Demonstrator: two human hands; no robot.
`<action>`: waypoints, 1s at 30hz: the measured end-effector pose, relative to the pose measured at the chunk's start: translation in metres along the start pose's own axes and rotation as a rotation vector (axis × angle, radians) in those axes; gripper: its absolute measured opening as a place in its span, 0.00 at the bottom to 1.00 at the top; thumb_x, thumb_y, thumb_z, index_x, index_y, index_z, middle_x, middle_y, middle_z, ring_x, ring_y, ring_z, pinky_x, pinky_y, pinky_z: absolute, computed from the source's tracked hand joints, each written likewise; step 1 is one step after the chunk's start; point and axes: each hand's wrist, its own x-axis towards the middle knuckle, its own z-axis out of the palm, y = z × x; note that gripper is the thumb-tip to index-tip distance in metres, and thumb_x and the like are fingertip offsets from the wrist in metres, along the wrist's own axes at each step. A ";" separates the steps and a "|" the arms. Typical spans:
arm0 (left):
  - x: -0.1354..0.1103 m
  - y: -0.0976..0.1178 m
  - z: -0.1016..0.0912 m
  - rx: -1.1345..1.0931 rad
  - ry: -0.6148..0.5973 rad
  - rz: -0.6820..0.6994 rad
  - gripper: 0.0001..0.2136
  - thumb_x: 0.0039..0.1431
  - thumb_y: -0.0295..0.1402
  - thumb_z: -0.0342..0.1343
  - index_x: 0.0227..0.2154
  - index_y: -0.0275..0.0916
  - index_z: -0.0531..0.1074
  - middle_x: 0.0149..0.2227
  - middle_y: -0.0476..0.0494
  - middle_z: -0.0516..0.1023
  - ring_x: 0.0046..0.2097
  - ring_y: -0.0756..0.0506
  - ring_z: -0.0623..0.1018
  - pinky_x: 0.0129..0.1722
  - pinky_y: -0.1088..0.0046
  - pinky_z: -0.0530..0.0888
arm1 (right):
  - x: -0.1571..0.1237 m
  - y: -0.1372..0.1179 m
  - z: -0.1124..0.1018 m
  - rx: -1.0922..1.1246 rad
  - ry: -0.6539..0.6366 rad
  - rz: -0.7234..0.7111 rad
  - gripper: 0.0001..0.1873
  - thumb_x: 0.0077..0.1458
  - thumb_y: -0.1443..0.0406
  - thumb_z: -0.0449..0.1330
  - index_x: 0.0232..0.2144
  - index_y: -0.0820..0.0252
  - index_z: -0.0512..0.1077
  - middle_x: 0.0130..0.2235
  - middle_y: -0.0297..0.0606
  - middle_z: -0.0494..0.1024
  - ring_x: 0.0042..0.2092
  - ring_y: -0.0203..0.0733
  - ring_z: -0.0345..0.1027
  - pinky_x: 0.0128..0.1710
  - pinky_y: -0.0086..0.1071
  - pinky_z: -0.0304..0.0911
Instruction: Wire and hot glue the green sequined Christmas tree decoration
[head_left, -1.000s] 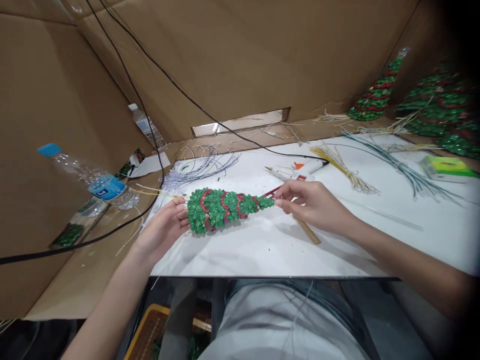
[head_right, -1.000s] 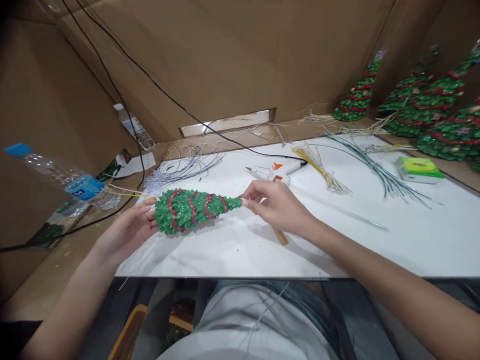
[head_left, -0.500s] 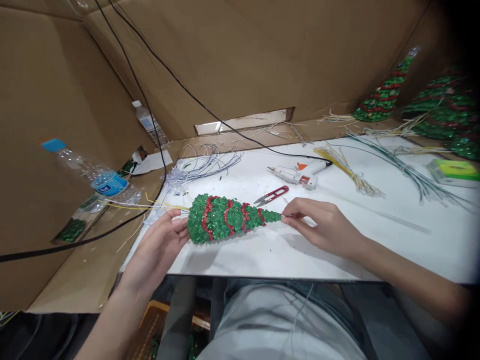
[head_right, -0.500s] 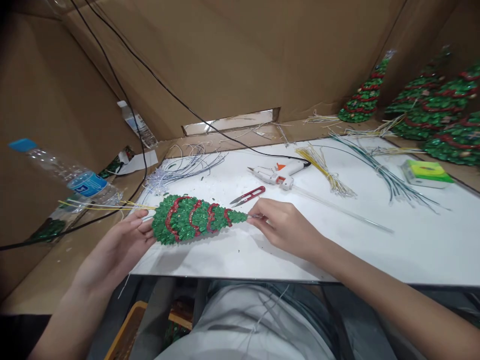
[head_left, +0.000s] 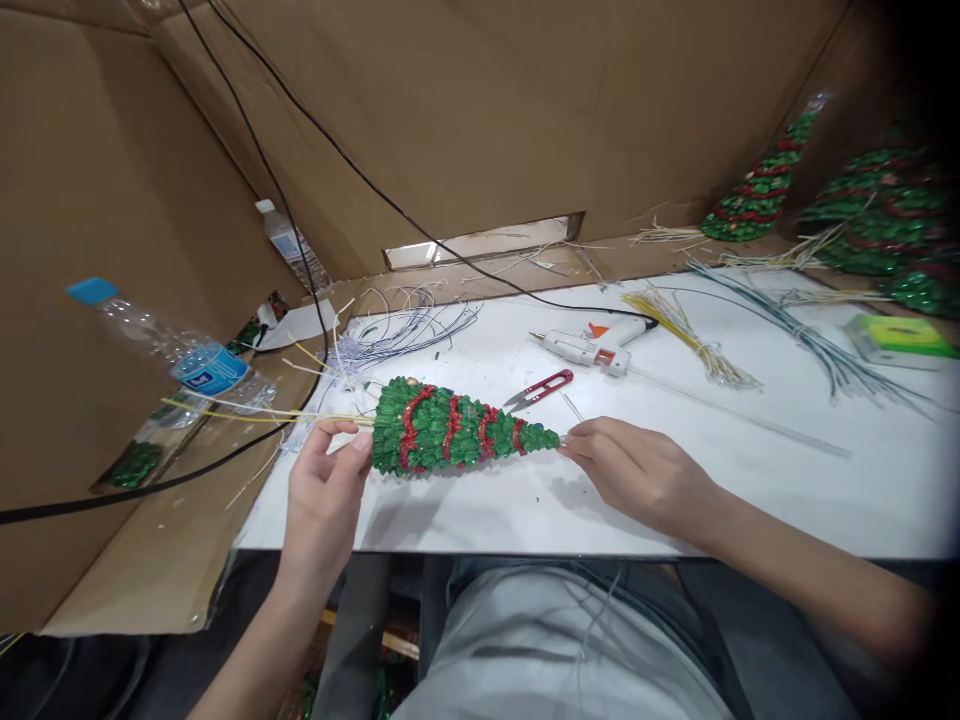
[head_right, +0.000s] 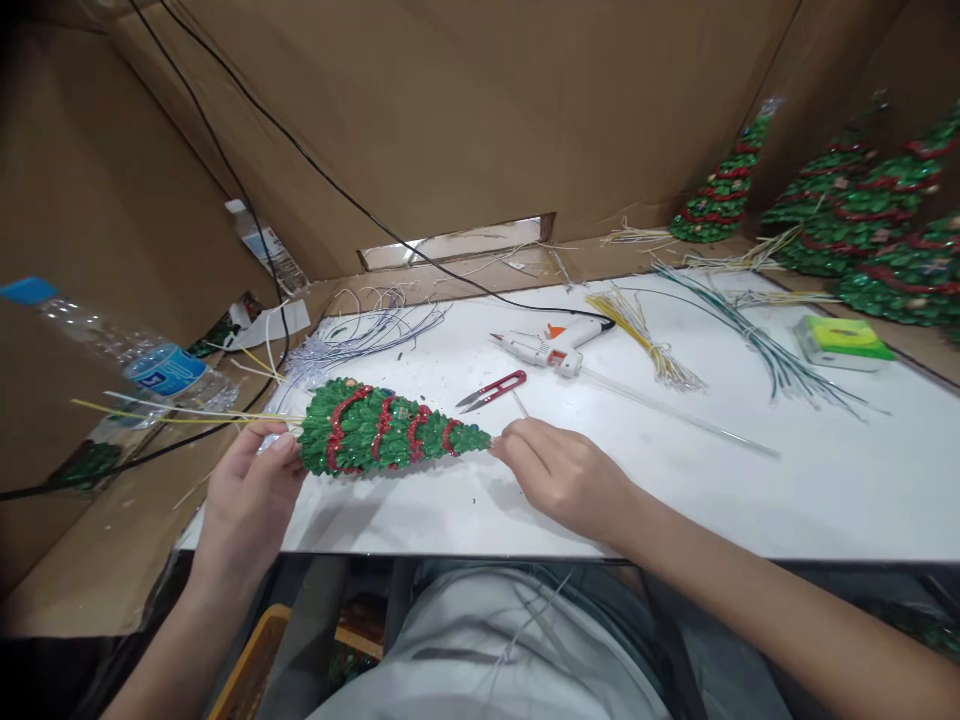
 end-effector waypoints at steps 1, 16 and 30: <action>-0.001 -0.002 0.000 -0.004 0.003 0.006 0.15 0.46 0.38 0.67 0.33 0.41 0.68 0.22 0.55 0.70 0.23 0.53 0.67 0.23 0.79 0.62 | 0.000 0.000 0.000 -0.010 -0.004 -0.008 0.05 0.58 0.75 0.60 0.33 0.64 0.68 0.32 0.40 0.76 0.36 0.39 0.72 0.36 0.31 0.67; -0.003 -0.013 0.001 -0.016 -0.009 -0.078 0.15 0.46 0.38 0.67 0.30 0.40 0.67 0.26 0.54 0.74 0.26 0.51 0.72 0.27 0.77 0.66 | 0.002 -0.001 -0.007 -0.127 -0.037 -0.131 0.03 0.57 0.75 0.62 0.31 0.68 0.71 0.32 0.45 0.77 0.37 0.42 0.72 0.35 0.34 0.67; 0.018 -0.007 -0.019 0.062 -0.060 -0.083 0.13 0.49 0.40 0.66 0.29 0.39 0.69 0.26 0.50 0.80 0.32 0.47 0.81 0.40 0.70 0.76 | -0.006 0.008 -0.011 -0.128 -0.068 -0.114 0.03 0.56 0.75 0.63 0.33 0.68 0.71 0.34 0.44 0.78 0.37 0.42 0.73 0.37 0.33 0.69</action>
